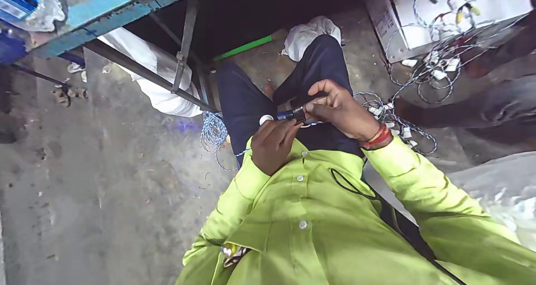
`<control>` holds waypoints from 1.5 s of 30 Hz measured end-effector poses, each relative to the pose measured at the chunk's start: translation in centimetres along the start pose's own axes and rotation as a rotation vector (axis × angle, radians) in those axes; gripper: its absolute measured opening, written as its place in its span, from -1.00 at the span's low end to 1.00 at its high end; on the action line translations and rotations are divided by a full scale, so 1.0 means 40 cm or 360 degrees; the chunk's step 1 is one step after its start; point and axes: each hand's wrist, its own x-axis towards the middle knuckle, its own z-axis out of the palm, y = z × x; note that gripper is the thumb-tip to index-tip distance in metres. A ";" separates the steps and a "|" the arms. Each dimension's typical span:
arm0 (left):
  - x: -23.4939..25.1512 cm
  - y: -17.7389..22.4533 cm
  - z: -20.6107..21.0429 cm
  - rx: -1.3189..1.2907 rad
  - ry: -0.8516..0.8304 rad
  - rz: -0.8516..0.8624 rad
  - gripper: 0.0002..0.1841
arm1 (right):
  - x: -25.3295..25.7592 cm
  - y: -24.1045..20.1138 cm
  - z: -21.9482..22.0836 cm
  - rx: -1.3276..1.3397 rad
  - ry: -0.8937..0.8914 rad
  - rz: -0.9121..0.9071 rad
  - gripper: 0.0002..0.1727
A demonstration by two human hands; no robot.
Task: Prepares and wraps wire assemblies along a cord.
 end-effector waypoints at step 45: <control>0.028 0.004 -0.023 -0.0025 -0.0389 -0.0393 -0.76 | -0.034 0.015 -0.012 -0.0930 -0.0164 -0.0954 -0.70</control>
